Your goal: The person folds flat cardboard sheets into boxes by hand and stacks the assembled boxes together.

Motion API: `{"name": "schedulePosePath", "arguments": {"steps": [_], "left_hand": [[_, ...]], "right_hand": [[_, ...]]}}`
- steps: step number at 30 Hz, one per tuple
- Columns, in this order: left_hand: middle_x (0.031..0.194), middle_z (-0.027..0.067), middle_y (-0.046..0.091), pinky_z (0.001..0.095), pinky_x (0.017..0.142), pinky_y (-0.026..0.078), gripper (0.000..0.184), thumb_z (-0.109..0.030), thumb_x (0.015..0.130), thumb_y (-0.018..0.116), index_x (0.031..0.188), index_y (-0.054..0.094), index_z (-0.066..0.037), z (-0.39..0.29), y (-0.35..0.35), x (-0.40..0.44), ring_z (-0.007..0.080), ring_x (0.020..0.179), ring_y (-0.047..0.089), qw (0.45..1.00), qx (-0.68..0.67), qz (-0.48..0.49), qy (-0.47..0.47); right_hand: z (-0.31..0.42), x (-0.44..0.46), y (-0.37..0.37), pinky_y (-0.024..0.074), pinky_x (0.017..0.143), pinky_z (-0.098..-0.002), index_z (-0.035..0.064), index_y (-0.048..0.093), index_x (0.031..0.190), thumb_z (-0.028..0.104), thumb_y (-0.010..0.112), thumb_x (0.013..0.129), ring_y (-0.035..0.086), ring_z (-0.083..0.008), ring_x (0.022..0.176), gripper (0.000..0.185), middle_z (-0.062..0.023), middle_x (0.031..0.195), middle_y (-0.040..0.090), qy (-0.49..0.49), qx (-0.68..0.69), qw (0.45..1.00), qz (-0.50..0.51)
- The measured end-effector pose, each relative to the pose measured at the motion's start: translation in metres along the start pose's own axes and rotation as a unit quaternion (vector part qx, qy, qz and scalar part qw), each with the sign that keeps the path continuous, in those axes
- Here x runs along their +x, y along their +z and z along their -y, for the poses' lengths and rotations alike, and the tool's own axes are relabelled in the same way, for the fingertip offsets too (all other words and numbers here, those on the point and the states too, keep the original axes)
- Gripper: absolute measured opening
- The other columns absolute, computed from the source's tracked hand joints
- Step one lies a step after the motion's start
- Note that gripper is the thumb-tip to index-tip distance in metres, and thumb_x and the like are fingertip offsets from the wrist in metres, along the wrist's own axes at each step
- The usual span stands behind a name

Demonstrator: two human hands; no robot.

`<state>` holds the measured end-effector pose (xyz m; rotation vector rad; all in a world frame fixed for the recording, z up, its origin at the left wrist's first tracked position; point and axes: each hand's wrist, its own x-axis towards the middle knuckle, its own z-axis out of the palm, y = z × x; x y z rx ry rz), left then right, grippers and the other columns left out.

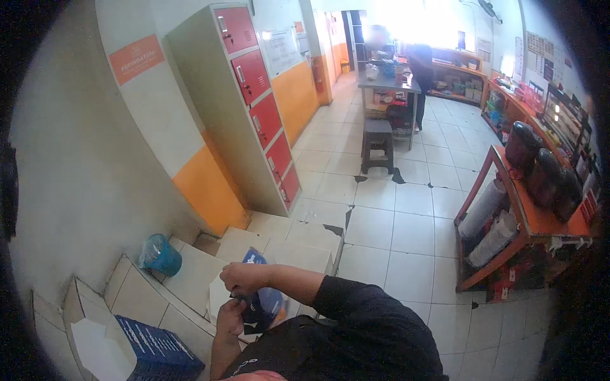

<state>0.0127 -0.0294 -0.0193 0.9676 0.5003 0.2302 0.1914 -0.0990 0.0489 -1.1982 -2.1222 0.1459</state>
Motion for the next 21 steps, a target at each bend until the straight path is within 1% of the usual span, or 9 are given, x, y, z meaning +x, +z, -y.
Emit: {"name": "schedulePosePath", "arguments": {"steps": [1, 6, 9, 10, 12, 15, 16, 18, 21], "left_hand": [[0.09, 0.0106, 0.063, 0.0319, 0.077, 0.047, 0.013, 0.003, 0.081, 0.058, 0.094, 0.057, 0.006, 0.0, -0.003, -0.001, 0.0193, 0.08, 0.061, 1.0, 0.001, -0.009, 0.007], [0.093, 0.0121, 0.063, 0.0299, 0.077, 0.047, 0.017, 0.005, 0.078, 0.06, 0.095, 0.059, 0.008, -0.007, -0.009, -0.016, 0.0185, 0.08, 0.061, 0.996, 0.004, 0.087, -0.031], [0.093, 0.0106, 0.063, 0.0287, 0.077, 0.047, 0.018, 0.003, 0.079, 0.061, 0.096, 0.059, 0.008, -0.012, -0.014, -0.024, 0.0166, 0.079, 0.06, 0.99, 0.034, 0.124, -0.051], [0.092, 0.0098, 0.063, 0.0281, 0.076, 0.046, 0.018, 0.002, 0.079, 0.062, 0.096, 0.06, 0.008, -0.01, -0.016, -0.025, 0.0157, 0.078, 0.06, 0.988, 0.044, 0.134, -0.058], [0.087, 0.0074, 0.064, 0.0264, 0.075, 0.045, 0.017, 0.001, 0.078, 0.063, 0.094, 0.062, 0.007, 0.001, -0.025, -0.019, 0.0138, 0.078, 0.058, 0.987, 0.124, 0.081, -0.065], [0.081, 0.0042, 0.064, 0.0246, 0.073, 0.044, 0.014, 0.0, 0.078, 0.063, 0.09, 0.064, 0.006, 0.004, -0.024, -0.013, 0.0113, 0.076, 0.057, 0.968, 0.246, 0.016, -0.041], [0.078, 0.0032, 0.064, 0.0242, 0.072, 0.044, 0.013, -0.001, 0.077, 0.063, 0.089, 0.065, 0.005, 0.001, -0.017, -0.013, 0.0106, 0.076, 0.056, 0.958, 0.285, -0.003, -0.027], [0.078, 0.0032, 0.064, 0.0243, 0.071, 0.044, 0.012, -0.001, 0.077, 0.063, 0.088, 0.066, 0.005, -0.014, 0.003, -0.019, 0.0105, 0.074, 0.056, 0.952, 0.306, 0.002, -0.018], [0.077, 0.0033, 0.063, 0.0251, 0.069, 0.044, 0.011, -0.002, 0.078, 0.063, 0.086, 0.066, 0.004, -0.016, 0.006, -0.015, 0.0109, 0.073, 0.056, 0.951, 0.308, 0.017, 0.008]], "right_hand": [[0.002, 0.002, -0.002, 0.038, 0.073, -0.0374, 0.0057, 0.058, 0.063, 0.011, 0.067, 0.066, 0.05, -0.0263, 0.076, 0.01, -0.0083, 0.072, 0.05, -0.011, 0.029, 0.999, 0.014], [0.011, 0.007, -0.009, 0.039, 0.069, -0.0367, 0.003, 0.059, 0.063, 0.007, 0.068, 0.065, 0.049, -0.0268, 0.075, 0.011, -0.0093, 0.07, 0.049, -0.062, 0.157, 0.983, 0.076], [0.015, 0.0, -0.014, 0.0394, 0.066, -0.037, 0.0023, 0.059, 0.063, 0.007, 0.069, 0.066, 0.049, -0.0274, 0.074, 0.012, -0.0096, 0.069, 0.049, 0.005, 0.186, 0.982, 0.037], [0.014, -0.002, -0.014, 0.0402, 0.065, -0.0379, 0.0024, 0.059, 0.061, 0.008, 0.069, 0.065, 0.05, -0.0281, 0.074, 0.011, -0.0104, 0.068, 0.05, -0.001, 0.172, 0.985, 0.025], [0.011, -0.006, -0.014, 0.0417, 0.064, -0.0397, 0.0026, 0.059, 0.059, 0.009, 0.068, 0.061, 0.052, -0.0294, 0.074, 0.011, -0.012, 0.068, 0.051, -0.012, 0.141, 0.99, 0.0], [0.016, -0.005, -0.003, 0.043, 0.065, -0.0398, 0.0033, 0.06, 0.059, 0.011, 0.065, 0.064, 0.053, -0.031, 0.074, 0.01, -0.0133, 0.072, 0.052, -0.027, 0.026, 0.997, 0.072], [0.019, -0.005, 0.0, 0.0422, 0.065, -0.0398, 0.0028, 0.06, 0.06, 0.01, 0.065, 0.064, 0.052, -0.0308, 0.075, 0.01, -0.0131, 0.072, 0.052, -0.032, 0.031, 0.994, 0.096], [0.025, -0.004, 0.002, 0.0406, 0.065, -0.0399, 0.0018, 0.059, 0.062, 0.009, 0.066, 0.063, 0.052, -0.0303, 0.076, 0.01, -0.0125, 0.07, 0.051, -0.041, 0.04, 0.988, 0.146], [0.036, -0.002, -0.004, 0.0431, 0.074, -0.0382, 0.0023, 0.06, 0.065, 0.013, 0.066, 0.063, 0.053, -0.0295, 0.088, 0.012, -0.0127, 0.084, 0.055, 0.019, -0.018, 0.977, 0.212]]}}
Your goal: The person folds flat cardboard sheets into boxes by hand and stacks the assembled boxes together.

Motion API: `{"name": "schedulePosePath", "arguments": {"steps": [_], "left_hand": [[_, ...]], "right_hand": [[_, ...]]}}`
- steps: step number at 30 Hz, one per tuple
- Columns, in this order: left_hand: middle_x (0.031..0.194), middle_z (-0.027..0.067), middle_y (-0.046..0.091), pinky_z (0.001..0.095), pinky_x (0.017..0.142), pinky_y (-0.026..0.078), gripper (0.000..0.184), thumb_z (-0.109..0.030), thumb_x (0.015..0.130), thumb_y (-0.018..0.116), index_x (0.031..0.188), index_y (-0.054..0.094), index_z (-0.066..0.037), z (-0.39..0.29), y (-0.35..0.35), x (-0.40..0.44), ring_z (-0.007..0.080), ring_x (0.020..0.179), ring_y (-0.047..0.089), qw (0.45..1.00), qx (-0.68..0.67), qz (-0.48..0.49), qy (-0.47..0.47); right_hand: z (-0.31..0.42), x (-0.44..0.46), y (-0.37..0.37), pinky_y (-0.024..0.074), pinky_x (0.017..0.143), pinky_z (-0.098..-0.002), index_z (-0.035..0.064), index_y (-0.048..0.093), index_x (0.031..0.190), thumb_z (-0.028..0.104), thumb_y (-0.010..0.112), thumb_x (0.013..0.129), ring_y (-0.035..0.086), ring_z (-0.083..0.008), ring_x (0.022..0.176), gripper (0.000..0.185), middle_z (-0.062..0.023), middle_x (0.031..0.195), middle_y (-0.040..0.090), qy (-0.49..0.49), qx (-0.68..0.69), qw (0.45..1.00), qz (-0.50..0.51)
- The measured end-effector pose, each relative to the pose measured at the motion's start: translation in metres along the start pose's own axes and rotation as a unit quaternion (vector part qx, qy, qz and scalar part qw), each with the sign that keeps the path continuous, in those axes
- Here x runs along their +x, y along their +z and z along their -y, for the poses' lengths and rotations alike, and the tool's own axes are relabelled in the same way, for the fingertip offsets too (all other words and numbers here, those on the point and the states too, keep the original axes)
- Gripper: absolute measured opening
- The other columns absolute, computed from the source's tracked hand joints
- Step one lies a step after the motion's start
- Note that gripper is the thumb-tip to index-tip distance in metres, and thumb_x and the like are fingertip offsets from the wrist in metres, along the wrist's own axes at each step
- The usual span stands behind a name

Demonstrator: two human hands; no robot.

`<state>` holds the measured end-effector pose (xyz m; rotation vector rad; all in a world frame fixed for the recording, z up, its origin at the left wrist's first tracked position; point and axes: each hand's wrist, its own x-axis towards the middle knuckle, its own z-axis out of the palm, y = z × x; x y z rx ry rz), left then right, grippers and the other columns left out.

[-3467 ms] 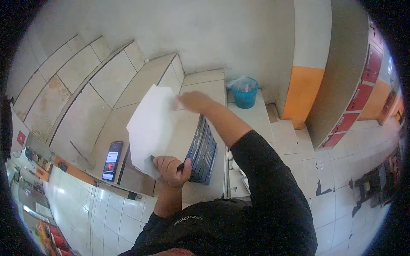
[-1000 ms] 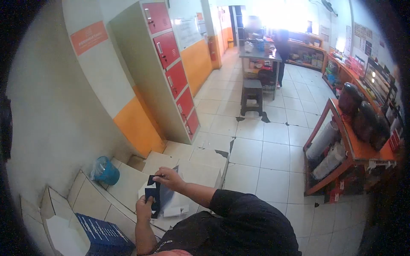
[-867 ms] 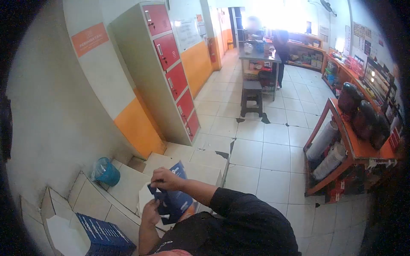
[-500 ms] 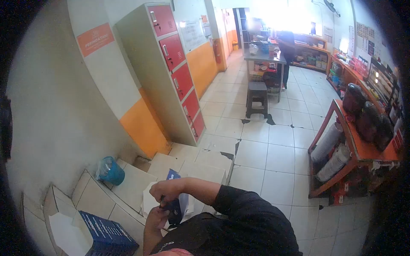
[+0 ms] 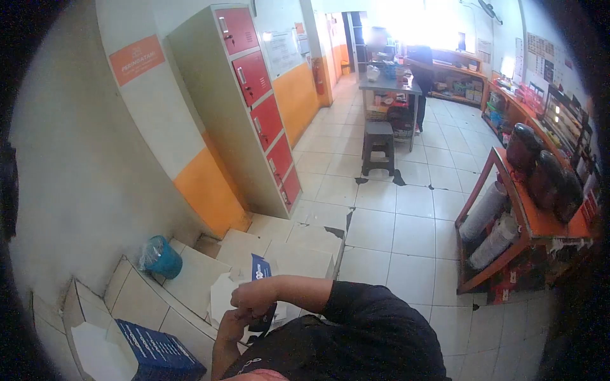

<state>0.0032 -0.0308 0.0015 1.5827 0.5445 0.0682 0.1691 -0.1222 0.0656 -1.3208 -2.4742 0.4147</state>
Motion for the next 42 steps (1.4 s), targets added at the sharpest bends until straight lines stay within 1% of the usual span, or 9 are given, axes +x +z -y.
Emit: {"name": "schedulePosePath", "arguments": {"steps": [3, 7, 13, 17, 21, 28, 30, 35, 42], "left_hand": [[0.08, 0.0058, 0.063, 0.0256, 0.068, 0.046, 0.01, -0.006, 0.081, 0.061, 0.086, 0.062, 0.003, 0.009, -0.016, 0.024, 0.0141, 0.071, 0.058, 0.989, -0.078, -0.102, 0.08], [0.091, 0.0091, 0.062, 0.0275, 0.071, 0.05, 0.015, -0.008, 0.086, 0.058, 0.097, 0.056, 0.002, -0.03, -0.023, 0.037, 0.0165, 0.076, 0.061, 0.896, -0.316, -0.222, 0.217], [0.095, 0.0085, 0.061, 0.0287, 0.076, 0.05, 0.022, -0.005, 0.083, 0.059, 0.103, 0.056, 0.004, -0.052, -0.013, 0.041, 0.017, 0.084, 0.06, 0.9, -0.274, -0.237, 0.243], [0.094, 0.0079, 0.061, 0.0286, 0.075, 0.05, 0.024, 0.0, 0.08, 0.059, 0.104, 0.056, 0.003, -0.047, -0.034, 0.039, 0.0161, 0.084, 0.06, 0.896, -0.193, -0.216, 0.338], [0.093, 0.0079, 0.062, 0.0285, 0.07, 0.05, 0.024, 0.002, 0.077, 0.06, 0.101, 0.058, 0.002, -0.042, -0.043, 0.038, 0.0166, 0.08, 0.061, 0.91, -0.136, -0.26, 0.292], [0.073, 0.0125, 0.066, 0.0306, 0.063, 0.048, 0.013, -0.005, 0.078, 0.064, 0.086, 0.062, 0.004, -0.032, -0.027, 0.044, 0.0187, 0.063, 0.063, 0.866, 0.266, -0.322, 0.273], [0.081, 0.0141, 0.066, 0.0323, 0.063, 0.049, 0.017, -0.01, 0.078, 0.065, 0.089, 0.062, 0.003, -0.033, -0.01, 0.052, 0.0213, 0.072, 0.064, 0.803, 0.275, -0.345, 0.401], [0.086, 0.0151, 0.064, 0.0321, 0.067, 0.049, 0.014, -0.008, 0.078, 0.062, 0.09, 0.06, 0.0, -0.039, 0.004, 0.055, 0.0265, 0.076, 0.063, 0.841, 0.203, -0.306, 0.397], [0.086, 0.0165, 0.063, 0.0339, 0.068, 0.049, 0.017, -0.002, 0.075, 0.058, 0.091, 0.062, -0.002, 0.018, -0.039, 0.076, 0.0276, 0.08, 0.062, 0.874, 0.164, -0.278, 0.363]], "right_hand": [[-0.011, -0.005, 0.001, 0.0411, 0.088, -0.0386, 0.0037, 0.062, 0.097, 0.024, 0.07, 0.066, 0.05, -0.0334, 0.105, 0.039, -0.0177, 0.11, 0.051, 0.121, -0.115, 0.96, -0.223], [-0.011, 0.005, 0.031, 0.0307, 0.102, -0.0423, -0.001, 0.007, 0.14, 0.046, 0.078, 0.061, 0.034, -0.0443, 0.122, 0.115, -0.031, 0.135, 0.027, 0.268, 0.083, 0.896, -0.343], [-0.027, 0.017, 0.075, 0.0412, 0.09, -0.0419, -0.0005, 0.025, 0.136, 0.03, 0.067, 0.078, 0.049, -0.0401, 0.107, 0.077, -0.0263, 0.118, 0.047, 0.383, 0.21, 0.848, -0.301], [-0.044, -0.001, 0.066, 0.0463, 0.071, -0.0403, 0.0011, 0.062, 0.096, 0.014, 0.058, 0.085, 0.059, -0.0337, 0.08, 0.017, -0.0154, 0.08, 0.061, 0.298, 0.11, 0.858, -0.403], [-0.026, -0.013, 0.044, 0.0453, 0.056, -0.0332, 0.0019, 0.066, 0.087, 0.013, 0.065, 0.081, 0.057, -0.0258, 0.065, 0.013, -0.0113, 0.076, 0.06, 0.263, 0.151, 0.782, -0.544], [-0.021, 0.001, 0.027, 0.0447, 0.062, -0.0334, 0.004, 0.064, 0.084, 0.001, 0.063, 0.067, 0.054, -0.024, 0.071, 0.018, -0.0084, 0.073, 0.054, 0.094, -0.186, 0.907, -0.365], [-0.032, 0.005, 0.039, 0.0459, 0.065, -0.0355, 0.0038, 0.062, 0.085, 0.002, 0.061, 0.067, 0.054, -0.0263, 0.076, 0.018, -0.0102, 0.08, 0.054, 0.148, -0.11, 0.894, -0.408], [-0.03, 0.013, 0.051, 0.0465, 0.073, -0.0384, 0.0018, 0.062, 0.089, 0.005, 0.06, 0.07, 0.054, -0.0296, 0.083, 0.02, -0.0121, 0.087, 0.054, 0.228, -0.03, 0.854, -0.468], [-0.037, 0.011, 0.044, 0.0458, 0.08, -0.037, 0.0028, 0.06, 0.106, 0.018, 0.059, 0.083, 0.055, -0.0306, 0.092, 0.027, -0.0156, 0.099, 0.056, 0.12, 0.081, 0.886, -0.44]]}}
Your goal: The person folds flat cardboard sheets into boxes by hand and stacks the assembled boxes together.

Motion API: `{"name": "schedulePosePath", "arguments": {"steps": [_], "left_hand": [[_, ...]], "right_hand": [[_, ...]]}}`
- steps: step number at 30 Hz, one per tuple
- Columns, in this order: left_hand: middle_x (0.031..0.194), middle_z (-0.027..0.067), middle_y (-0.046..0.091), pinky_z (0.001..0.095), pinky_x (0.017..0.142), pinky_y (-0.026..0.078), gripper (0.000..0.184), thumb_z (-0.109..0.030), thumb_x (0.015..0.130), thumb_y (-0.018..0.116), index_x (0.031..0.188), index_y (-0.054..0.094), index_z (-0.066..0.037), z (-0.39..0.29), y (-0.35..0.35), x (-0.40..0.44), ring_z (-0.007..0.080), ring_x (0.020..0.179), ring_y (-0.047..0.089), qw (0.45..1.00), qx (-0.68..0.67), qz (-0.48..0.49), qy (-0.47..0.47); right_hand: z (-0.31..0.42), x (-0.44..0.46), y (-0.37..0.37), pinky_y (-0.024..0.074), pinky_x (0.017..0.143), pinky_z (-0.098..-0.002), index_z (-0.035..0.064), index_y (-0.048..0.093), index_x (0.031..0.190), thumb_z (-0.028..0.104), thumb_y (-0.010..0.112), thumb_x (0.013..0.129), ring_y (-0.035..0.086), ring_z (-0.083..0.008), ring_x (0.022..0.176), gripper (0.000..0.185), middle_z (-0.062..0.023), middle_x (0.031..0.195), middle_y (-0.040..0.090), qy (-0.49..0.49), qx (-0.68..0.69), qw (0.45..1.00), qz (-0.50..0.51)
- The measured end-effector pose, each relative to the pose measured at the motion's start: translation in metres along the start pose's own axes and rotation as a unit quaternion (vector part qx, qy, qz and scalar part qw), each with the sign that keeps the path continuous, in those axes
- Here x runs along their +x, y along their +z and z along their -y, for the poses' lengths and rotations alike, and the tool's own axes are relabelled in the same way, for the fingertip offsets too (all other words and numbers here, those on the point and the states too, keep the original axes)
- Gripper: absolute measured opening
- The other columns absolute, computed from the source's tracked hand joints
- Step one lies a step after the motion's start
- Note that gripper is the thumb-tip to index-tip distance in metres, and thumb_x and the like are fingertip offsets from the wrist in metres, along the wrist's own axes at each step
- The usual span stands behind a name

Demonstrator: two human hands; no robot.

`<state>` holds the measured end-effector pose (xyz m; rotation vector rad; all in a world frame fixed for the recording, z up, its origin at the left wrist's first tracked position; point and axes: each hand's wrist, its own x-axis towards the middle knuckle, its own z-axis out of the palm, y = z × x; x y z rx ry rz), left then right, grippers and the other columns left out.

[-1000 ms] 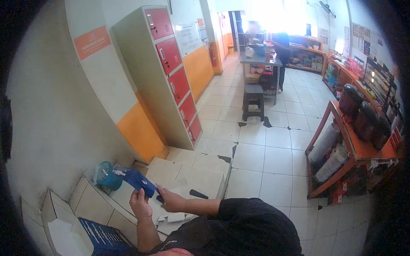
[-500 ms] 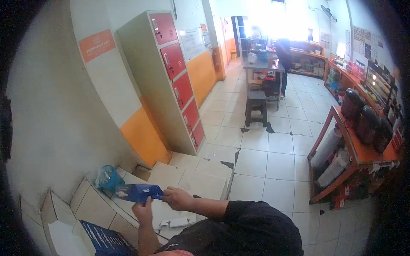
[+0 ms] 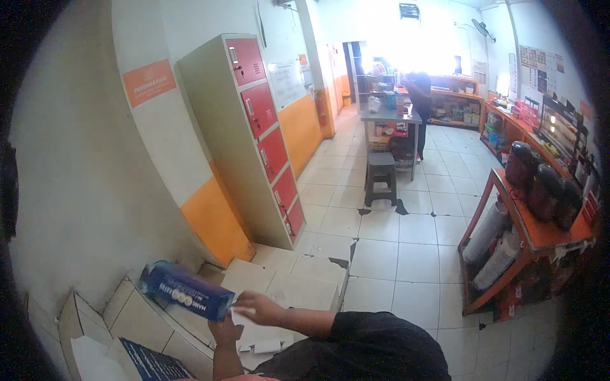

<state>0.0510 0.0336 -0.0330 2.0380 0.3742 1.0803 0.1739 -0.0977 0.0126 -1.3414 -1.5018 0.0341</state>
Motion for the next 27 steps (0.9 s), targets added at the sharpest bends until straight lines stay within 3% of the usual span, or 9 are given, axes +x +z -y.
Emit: {"name": "schedulePosePath", "arguments": {"steps": [1, 4, 10, 17, 19, 20, 21, 23, 27], "left_hand": [[0.088, 0.0156, 0.064, 0.0371, 0.071, 0.049, 0.018, 0.0, 0.073, 0.055, 0.088, 0.065, -0.004, -0.072, -0.01, 0.011, 0.0301, 0.083, 0.062, 0.98, -0.056, 0.037, -0.186], [0.092, 0.0126, 0.066, 0.0395, 0.078, 0.048, 0.024, 0.001, 0.069, 0.055, 0.087, 0.069, -0.008, -0.028, -0.005, 0.007, 0.0306, 0.089, 0.061, 0.971, 0.184, 0.153, 0.017], [0.097, -0.0005, 0.067, 0.0395, 0.089, 0.044, 0.03, -0.002, 0.065, 0.057, 0.089, 0.071, -0.015, -0.005, -0.005, -0.004, 0.0292, 0.099, 0.058, 0.876, 0.373, 0.28, 0.119], [0.119, 0.0143, 0.056, 0.043, 0.093, 0.042, 0.042, -0.009, 0.069, 0.062, 0.111, 0.06, -0.009, 0.039, -0.016, -0.004, 0.0346, 0.102, 0.056, 0.843, 0.427, 0.281, 0.167], [0.12, 0.0172, 0.053, 0.0473, 0.093, 0.042, 0.044, -0.015, 0.074, 0.063, 0.116, 0.055, -0.009, 0.017, -0.009, -0.004, 0.0341, 0.101, 0.056, 0.973, 0.114, 0.19, -0.066], [0.121, 0.0186, 0.051, 0.0494, 0.092, 0.042, 0.045, -0.019, 0.076, 0.064, 0.119, 0.053, -0.009, 0.003, -0.009, -0.003, 0.0339, 0.101, 0.056, 0.973, -0.053, 0.132, -0.183], [0.119, 0.0177, 0.053, 0.0473, 0.09, 0.044, 0.043, -0.021, 0.078, 0.062, 0.117, 0.053, -0.007, -0.018, -0.014, 0.005, 0.032, 0.101, 0.056, 0.919, -0.272, 0.143, -0.248], [0.114, 0.0158, 0.056, 0.0432, 0.087, 0.048, 0.039, -0.025, 0.081, 0.058, 0.114, 0.054, -0.004, -0.057, -0.023, 0.025, 0.0282, 0.101, 0.057, 0.664, -0.653, 0.14, -0.335], [0.088, 0.0098, 0.063, 0.0408, 0.074, 0.054, 0.026, -0.022, 0.079, 0.06, 0.094, 0.056, -0.002, -0.035, -0.015, 0.023, 0.0246, 0.08, 0.062, 0.748, -0.567, -0.065, -0.339]], "right_hand": [[-0.01, -0.002, -0.007, 0.0453, 0.081, -0.0359, 0.0019, 0.053, 0.117, 0.024, 0.058, 0.087, 0.055, -0.027, 0.097, 0.038, -0.0167, 0.109, 0.053, 0.078, 0.007, 0.997, -0.024], [-0.013, 0.018, -0.036, 0.0424, 0.088, -0.0345, 0.0033, 0.037, 0.133, 0.034, 0.06, 0.085, 0.054, -0.0266, 0.101, 0.061, -0.0186, 0.115, 0.051, 0.261, 0.376, 0.875, -0.158], [0.011, 0.021, -0.052, 0.0483, 0.08, -0.0358, 0.0042, 0.009, 0.142, 0.043, 0.069, 0.075, 0.054, -0.0278, 0.094, 0.098, -0.0234, 0.12, 0.046, 0.247, 0.038, 0.967, -0.038], [-0.01, 0.014, -0.047, 0.0397, 0.095, -0.0406, 0.0023, 0.039, 0.129, 0.002, 0.049, 0.071, 0.051, -0.035, 0.11, 0.059, -0.0236, 0.118, 0.051, 0.267, -0.039, 0.963, -0.005], [-0.002, 0.013, -0.044, 0.0412, 0.093, -0.0405, 0.0087, 0.044, 0.128, -0.004, 0.045, 0.071, 0.052, -0.0349, 0.109, 0.058, -0.021, 0.118, 0.052, 0.214, -0.025, 0.976, 0.033], [-0.001, 0.01, -0.038, 0.042, 0.092, -0.0404, 0.0119, 0.046, 0.127, -0.007, 0.043, 0.071, 0.052, -0.0348, 0.109, 0.059, -0.0198, 0.117, 0.052, 0.187, -0.016, 0.981, 0.054], [-0.014, 0.002, -0.022, 0.0443, 0.089, -0.0405, 0.0182, 0.044, 0.129, -0.01, 0.04, 0.072, 0.053, -0.036, 0.107, 0.064, -0.0182, 0.117, 0.053, 0.111, -0.053, 0.991, 0.062], [0.006, 0.002, -0.019, 0.0451, 0.088, -0.04, 0.0178, 0.045, 0.129, -0.006, 0.045, 0.077, 0.054, -0.036, 0.106, 0.057, -0.0185, 0.117, 0.053, 0.094, -0.096, 0.98, 0.149], [0.009, -0.002, -0.011, 0.0479, 0.083, -0.0391, 0.0169, 0.044, 0.13, -0.002, 0.049, 0.081, 0.057, -0.0352, 0.1, 0.053, -0.0174, 0.112, 0.057, 0.097, -0.091, 0.985, 0.106]]}}
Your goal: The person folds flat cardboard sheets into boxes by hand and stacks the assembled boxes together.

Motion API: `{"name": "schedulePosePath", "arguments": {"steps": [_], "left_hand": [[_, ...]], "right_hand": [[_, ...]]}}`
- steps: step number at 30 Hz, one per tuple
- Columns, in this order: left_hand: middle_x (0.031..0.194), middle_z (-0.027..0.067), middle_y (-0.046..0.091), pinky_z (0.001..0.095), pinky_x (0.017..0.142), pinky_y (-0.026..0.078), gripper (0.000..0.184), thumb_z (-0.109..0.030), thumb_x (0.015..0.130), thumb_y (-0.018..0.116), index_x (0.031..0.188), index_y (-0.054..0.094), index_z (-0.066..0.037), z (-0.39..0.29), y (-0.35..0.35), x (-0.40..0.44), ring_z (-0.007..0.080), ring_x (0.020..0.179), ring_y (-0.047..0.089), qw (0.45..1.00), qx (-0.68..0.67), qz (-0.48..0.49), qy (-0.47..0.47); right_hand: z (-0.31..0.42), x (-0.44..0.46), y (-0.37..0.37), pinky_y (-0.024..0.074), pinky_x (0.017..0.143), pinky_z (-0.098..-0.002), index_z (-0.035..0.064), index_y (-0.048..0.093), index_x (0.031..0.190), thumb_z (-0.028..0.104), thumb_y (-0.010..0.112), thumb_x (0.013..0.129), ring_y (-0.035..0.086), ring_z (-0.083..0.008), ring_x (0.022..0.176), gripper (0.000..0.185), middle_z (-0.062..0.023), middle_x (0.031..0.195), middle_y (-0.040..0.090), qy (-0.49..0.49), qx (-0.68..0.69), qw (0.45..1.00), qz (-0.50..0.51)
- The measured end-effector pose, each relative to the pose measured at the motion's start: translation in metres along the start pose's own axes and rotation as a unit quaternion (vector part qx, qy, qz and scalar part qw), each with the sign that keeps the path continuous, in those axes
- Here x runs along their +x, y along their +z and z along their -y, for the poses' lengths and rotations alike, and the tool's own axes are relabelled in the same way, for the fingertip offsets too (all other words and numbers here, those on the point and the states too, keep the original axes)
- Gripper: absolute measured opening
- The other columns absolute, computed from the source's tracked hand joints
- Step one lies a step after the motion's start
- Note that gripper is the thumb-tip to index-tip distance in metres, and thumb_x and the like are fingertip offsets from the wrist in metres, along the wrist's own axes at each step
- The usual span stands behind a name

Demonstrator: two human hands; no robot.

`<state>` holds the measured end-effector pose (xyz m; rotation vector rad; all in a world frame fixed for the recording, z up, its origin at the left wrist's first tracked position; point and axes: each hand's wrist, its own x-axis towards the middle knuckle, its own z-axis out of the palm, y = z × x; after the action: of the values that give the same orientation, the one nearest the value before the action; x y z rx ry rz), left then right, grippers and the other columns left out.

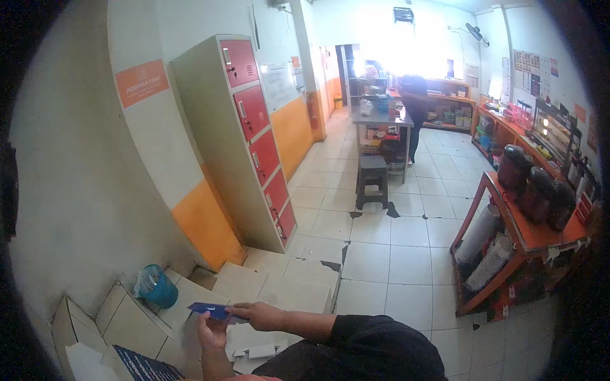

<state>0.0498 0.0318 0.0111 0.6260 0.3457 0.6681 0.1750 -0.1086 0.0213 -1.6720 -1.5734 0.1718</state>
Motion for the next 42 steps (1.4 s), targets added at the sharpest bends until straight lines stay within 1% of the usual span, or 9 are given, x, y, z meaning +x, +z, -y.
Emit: {"name": "schedulePosePath", "arguments": {"steps": [4, 7, 11, 19, 25, 29, 30, 31, 42], "left_hand": [[0.089, 0.0105, 0.062, 0.0331, 0.064, 0.057, 0.016, -0.005, 0.076, 0.061, 0.091, 0.056, -0.001, 0.003, -0.019, -0.002, 0.0215, 0.074, 0.063, 0.99, 0.137, -0.012, 0.039], [0.088, 0.0113, 0.061, 0.0305, 0.062, 0.056, 0.016, 0.001, 0.075, 0.06, 0.091, 0.055, 0.002, 0.009, -0.011, -0.011, 0.021, 0.071, 0.063, 0.988, 0.14, -0.065, 0.023], [0.089, 0.0116, 0.061, 0.0303, 0.067, 0.054, 0.018, 0.0, 0.077, 0.059, 0.094, 0.056, 0.004, 0.003, 0.003, -0.017, 0.0209, 0.074, 0.063, 0.987, 0.15, -0.051, 0.004], [0.098, 0.0123, 0.06, 0.0316, 0.076, 0.051, 0.022, -0.002, 0.08, 0.054, 0.101, 0.054, 0.003, 0.022, 0.013, -0.021, 0.0222, 0.088, 0.062, 0.961, 0.267, -0.022, 0.062], [0.097, 0.0136, 0.062, 0.0297, 0.077, 0.052, 0.021, -0.004, 0.082, 0.057, 0.101, 0.057, 0.005, 0.027, 0.001, -0.016, 0.0203, 0.088, 0.062, 0.995, 0.094, -0.002, 0.036], [0.097, 0.0139, 0.063, 0.0296, 0.081, 0.048, 0.025, -0.008, 0.081, 0.058, 0.102, 0.057, 0.006, 0.025, 0.003, -0.018, 0.0201, 0.086, 0.061, 0.927, 0.362, -0.099, 0.019], [0.098, 0.013, 0.062, 0.028, 0.08, 0.047, 0.025, -0.007, 0.081, 0.059, 0.103, 0.056, 0.004, 0.016, -0.004, -0.021, 0.0181, 0.087, 0.06, 0.84, 0.534, 0.011, 0.096], [0.099, 0.0116, 0.061, 0.0276, 0.081, 0.046, 0.024, -0.006, 0.082, 0.056, 0.104, 0.054, 0.002, 0.027, -0.01, -0.015, 0.0167, 0.089, 0.059, 0.975, 0.22, 0.014, 0.039], [0.082, 0.0032, 0.064, 0.0253, 0.067, 0.046, 0.018, -0.005, 0.08, 0.057, 0.096, 0.062, 0.0, -0.008, 0.018, -0.066, 0.0099, 0.073, 0.057, 0.826, 0.49, 0.206, -0.188]], "right_hand": [[0.017, 0.002, -0.021, 0.0511, 0.075, -0.0365, 0.0111, 0.055, 0.12, 0.001, 0.054, 0.083, 0.061, -0.0326, 0.087, 0.038, -0.0137, 0.102, 0.062, 0.197, 0.148, 0.967, -0.068], [0.0, -0.003, -0.017, 0.0518, 0.068, -0.0345, 0.0067, 0.063, 0.104, 0.003, 0.059, 0.082, 0.063, -0.0298, 0.079, 0.023, -0.0101, 0.094, 0.064, -0.056, 0.103, 0.965, -0.234], [-0.015, 0.002, -0.023, 0.0508, 0.068, -0.0319, 0.0051, 0.065, 0.095, 0.001, 0.062, 0.076, 0.061, -0.0261, 0.08, 0.02, -0.01, 0.09, 0.059, -0.218, 0.012, 0.973, -0.071], [0.007, 0.004, -0.003, 0.0497, 0.066, -0.0328, 0.0024, 0.063, 0.098, 0.005, 0.058, 0.076, 0.058, -0.0248, 0.077, 0.023, -0.0098, 0.084, 0.054, -0.144, -0.07, 0.98, -0.118], [0.011, 0.007, 0.006, 0.0482, 0.07, -0.0334, 0.0011, 0.061, 0.1, 0.009, 0.054, 0.08, 0.056, -0.0275, 0.081, 0.023, -0.0114, 0.086, 0.054, -0.091, -0.126, 0.987, -0.04], [0.002, 0.009, 0.02, 0.047, 0.077, -0.0342, 0.0007, 0.061, 0.101, 0.01, 0.052, 0.083, 0.056, -0.0285, 0.086, 0.022, -0.0116, 0.09, 0.056, -0.032, -0.074, 0.995, -0.057], [0.003, 0.009, 0.024, 0.0474, 0.076, -0.0343, 0.0016, 0.061, 0.102, 0.01, 0.053, 0.084, 0.056, -0.0283, 0.085, 0.022, -0.0116, 0.091, 0.056, -0.047, -0.066, 0.995, -0.053], [0.002, 0.008, 0.027, 0.0478, 0.076, -0.0344, 0.0024, 0.061, 0.103, 0.011, 0.054, 0.084, 0.057, -0.0281, 0.084, 0.022, -0.0116, 0.093, 0.057, -0.063, -0.056, 0.995, -0.048], [0.031, 0.032, -0.045, 0.0438, 0.059, -0.0306, 0.0065, 0.067, 0.091, 0.01, 0.066, 0.076, 0.056, -0.0235, 0.066, 0.016, -0.0103, 0.073, 0.054, -0.032, -0.008, 0.997, 0.075]]}}
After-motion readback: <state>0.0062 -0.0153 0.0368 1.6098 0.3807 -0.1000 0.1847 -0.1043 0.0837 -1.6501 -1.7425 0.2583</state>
